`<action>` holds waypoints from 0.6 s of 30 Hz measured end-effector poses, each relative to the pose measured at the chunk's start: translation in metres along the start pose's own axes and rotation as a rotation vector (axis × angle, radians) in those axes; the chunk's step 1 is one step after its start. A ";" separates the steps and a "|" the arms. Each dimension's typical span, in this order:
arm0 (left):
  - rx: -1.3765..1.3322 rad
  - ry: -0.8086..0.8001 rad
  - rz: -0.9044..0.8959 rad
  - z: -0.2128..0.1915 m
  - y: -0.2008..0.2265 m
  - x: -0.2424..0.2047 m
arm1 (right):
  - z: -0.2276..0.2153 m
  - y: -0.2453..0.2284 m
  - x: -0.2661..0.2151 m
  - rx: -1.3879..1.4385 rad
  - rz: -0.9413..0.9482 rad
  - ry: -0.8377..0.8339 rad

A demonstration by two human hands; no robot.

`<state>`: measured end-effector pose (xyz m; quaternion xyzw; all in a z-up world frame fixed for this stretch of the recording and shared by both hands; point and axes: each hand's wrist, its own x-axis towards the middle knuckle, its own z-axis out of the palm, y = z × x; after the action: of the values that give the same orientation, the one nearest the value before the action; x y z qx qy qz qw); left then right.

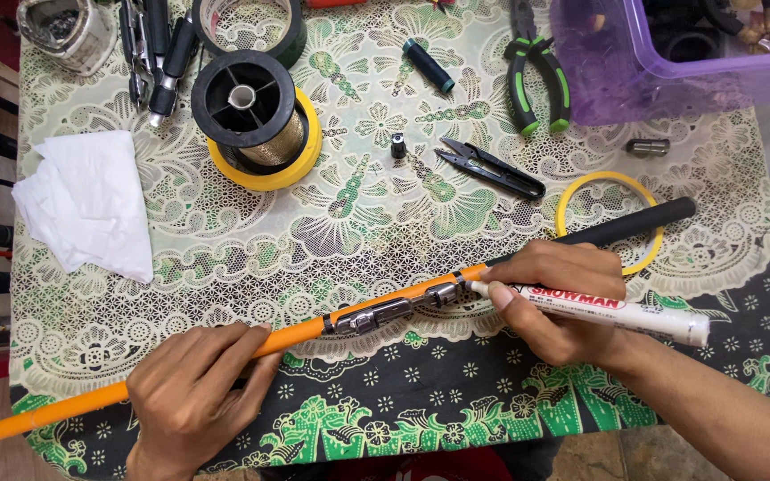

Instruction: The person uses a white marker to draw lines on the orange and black sections of a fishing rod. They rotate the rod to mark different sides and then repeat the process on a second, similar rod.

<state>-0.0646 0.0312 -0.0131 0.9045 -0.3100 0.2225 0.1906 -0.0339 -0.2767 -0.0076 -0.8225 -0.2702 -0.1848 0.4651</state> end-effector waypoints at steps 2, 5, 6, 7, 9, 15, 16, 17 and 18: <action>-0.004 -0.007 -0.004 0.000 0.000 0.000 | 0.000 0.000 0.000 -0.010 0.008 -0.006; -0.010 -0.012 -0.003 0.000 -0.001 -0.001 | 0.000 0.000 0.000 -0.018 0.006 -0.010; -0.011 -0.009 0.002 0.001 -0.001 -0.002 | 0.000 0.000 0.001 -0.015 -0.003 -0.007; -0.012 -0.009 0.002 0.001 -0.001 -0.002 | 0.000 0.000 0.001 -0.016 -0.003 -0.007; -0.018 -0.001 0.002 0.001 -0.001 -0.001 | 0.000 0.000 0.001 -0.017 -0.003 -0.012; -0.015 -0.018 -0.010 0.000 0.000 0.000 | 0.000 -0.002 0.003 0.012 -0.011 -0.024; -0.015 -0.018 -0.009 0.000 0.000 0.000 | 0.000 -0.001 0.002 0.012 -0.011 -0.024; -0.017 -0.012 -0.007 0.000 0.000 0.000 | 0.001 -0.001 0.002 0.004 -0.003 -0.016; -0.018 -0.007 -0.006 0.000 0.000 0.000 | 0.001 0.000 0.002 -0.004 0.005 -0.008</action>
<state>-0.0649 0.0308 -0.0131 0.9043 -0.3101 0.2162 0.1984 -0.0323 -0.2755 -0.0067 -0.8249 -0.2697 -0.1810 0.4626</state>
